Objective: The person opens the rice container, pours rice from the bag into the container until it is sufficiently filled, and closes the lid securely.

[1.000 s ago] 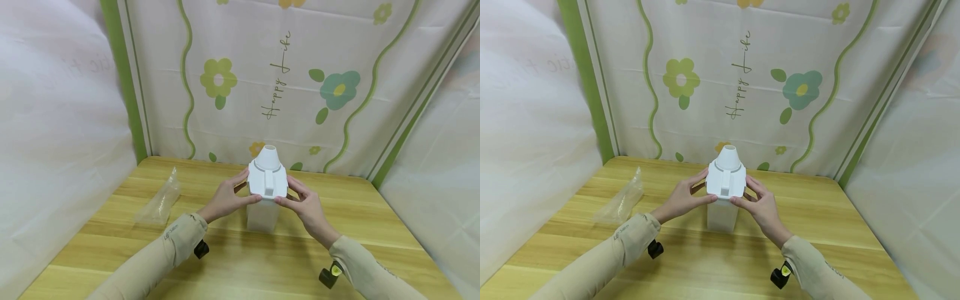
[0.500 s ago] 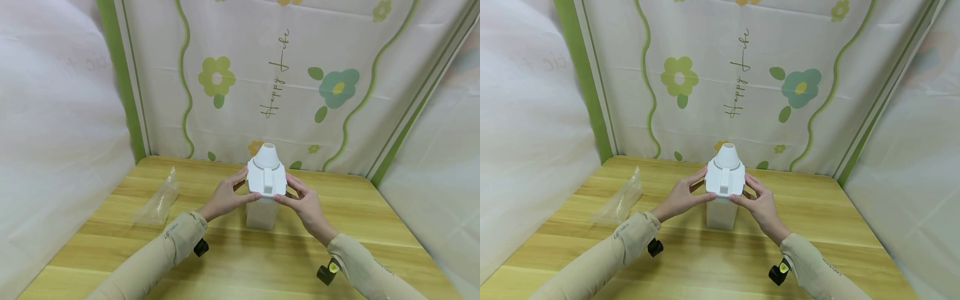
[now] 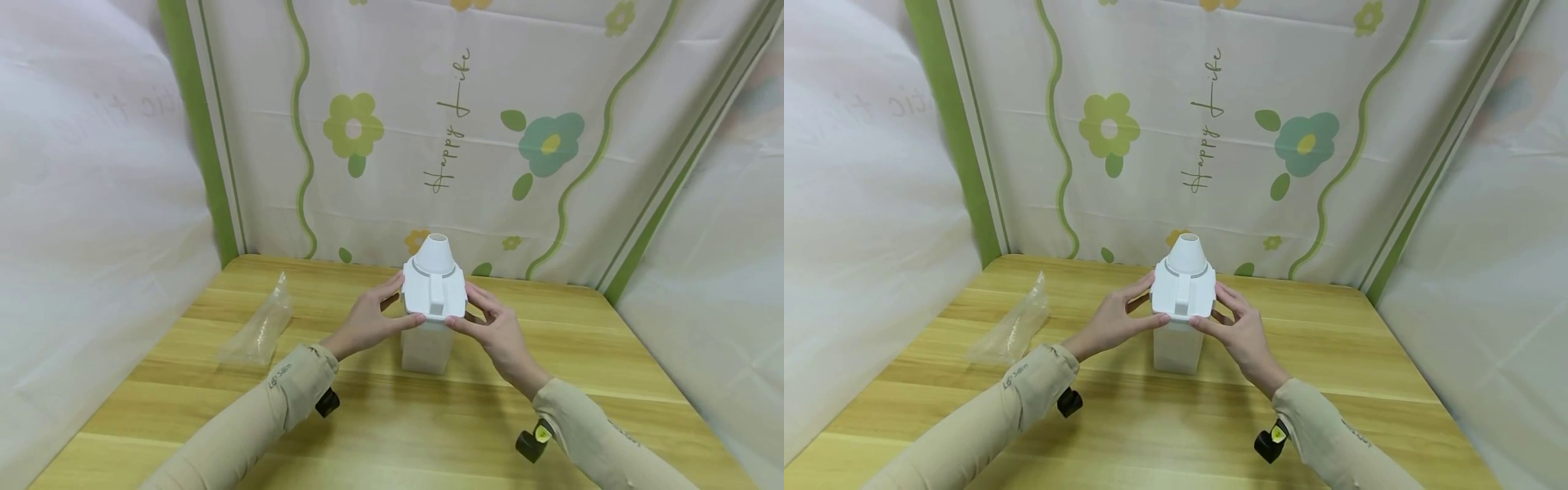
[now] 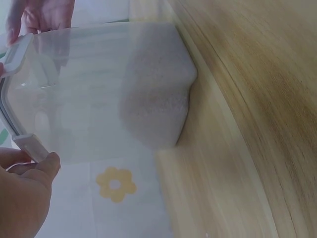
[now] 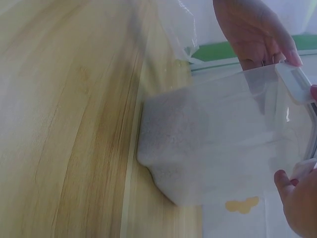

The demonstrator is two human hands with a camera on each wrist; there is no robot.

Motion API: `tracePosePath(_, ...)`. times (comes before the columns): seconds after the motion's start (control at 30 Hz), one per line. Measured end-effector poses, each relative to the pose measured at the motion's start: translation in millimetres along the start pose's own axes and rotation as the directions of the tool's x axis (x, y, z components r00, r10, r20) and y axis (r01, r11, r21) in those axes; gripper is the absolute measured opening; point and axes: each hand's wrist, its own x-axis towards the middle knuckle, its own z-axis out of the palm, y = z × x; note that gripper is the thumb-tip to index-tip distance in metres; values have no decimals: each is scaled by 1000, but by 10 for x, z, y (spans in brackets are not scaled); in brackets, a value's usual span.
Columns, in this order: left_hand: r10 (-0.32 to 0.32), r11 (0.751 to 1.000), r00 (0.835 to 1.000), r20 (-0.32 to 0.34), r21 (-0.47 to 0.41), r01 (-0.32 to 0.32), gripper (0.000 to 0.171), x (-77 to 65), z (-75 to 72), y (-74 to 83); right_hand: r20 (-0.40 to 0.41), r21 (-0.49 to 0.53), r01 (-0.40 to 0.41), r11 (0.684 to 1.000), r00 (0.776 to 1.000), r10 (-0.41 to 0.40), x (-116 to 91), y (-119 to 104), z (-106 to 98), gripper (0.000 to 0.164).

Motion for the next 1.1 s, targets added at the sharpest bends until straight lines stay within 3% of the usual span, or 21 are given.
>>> tracePosePath(1.1, 9, 997, 1000, 29, 70, -11, 94, 42, -38, -20, -9, -14, -5, 1000, 1000, 5, 29, 3, 3, 70)
